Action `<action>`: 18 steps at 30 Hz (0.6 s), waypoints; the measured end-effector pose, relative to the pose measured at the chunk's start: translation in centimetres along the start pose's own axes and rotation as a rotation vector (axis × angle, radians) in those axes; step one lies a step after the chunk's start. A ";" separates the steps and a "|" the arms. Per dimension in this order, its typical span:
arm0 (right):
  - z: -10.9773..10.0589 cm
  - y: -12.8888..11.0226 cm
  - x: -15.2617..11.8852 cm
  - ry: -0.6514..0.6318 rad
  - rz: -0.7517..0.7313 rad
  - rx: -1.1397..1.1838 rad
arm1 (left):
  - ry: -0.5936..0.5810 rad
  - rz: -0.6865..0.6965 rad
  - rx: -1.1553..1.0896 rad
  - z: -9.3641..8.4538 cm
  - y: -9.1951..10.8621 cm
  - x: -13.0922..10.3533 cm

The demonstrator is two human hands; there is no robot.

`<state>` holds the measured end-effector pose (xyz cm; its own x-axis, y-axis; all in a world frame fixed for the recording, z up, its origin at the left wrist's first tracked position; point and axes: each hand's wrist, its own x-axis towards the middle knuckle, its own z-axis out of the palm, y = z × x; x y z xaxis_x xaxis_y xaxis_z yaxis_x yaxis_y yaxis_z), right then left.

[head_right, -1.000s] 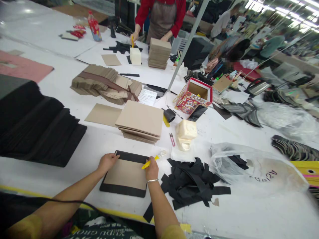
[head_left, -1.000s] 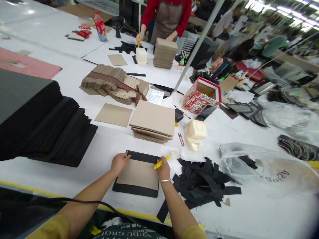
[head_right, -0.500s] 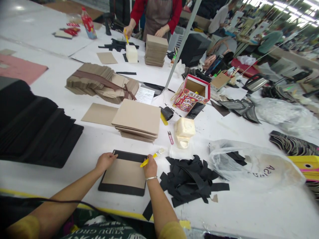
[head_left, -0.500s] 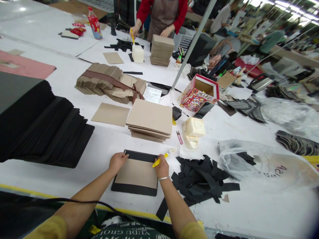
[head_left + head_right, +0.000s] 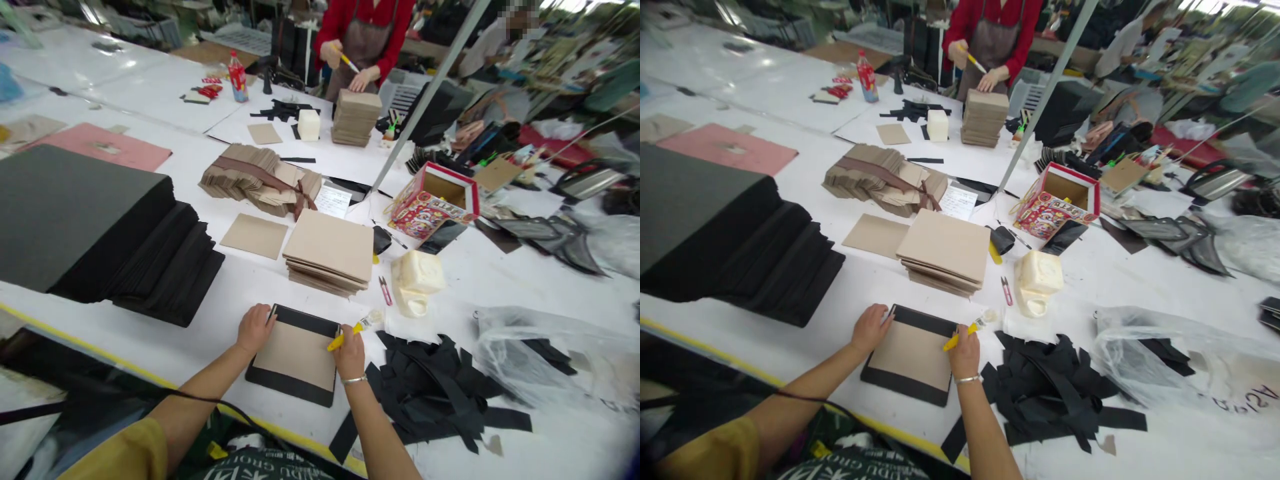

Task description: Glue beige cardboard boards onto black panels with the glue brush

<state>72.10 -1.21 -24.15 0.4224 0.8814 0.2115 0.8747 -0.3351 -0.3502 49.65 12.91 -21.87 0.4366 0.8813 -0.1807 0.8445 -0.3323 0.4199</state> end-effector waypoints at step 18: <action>-3.0 -3.6 -0.6 0.220 -0.345 0.324 | 0.815 0.486 0.220 -27.7 -5.5 -6.4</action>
<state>69.39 -1.56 -20.24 0.1933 0.8198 0.5391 0.8679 0.1134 -0.4836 33.64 18.36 1.64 0.4746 0.5664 0.6738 0.7042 -0.7036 0.0954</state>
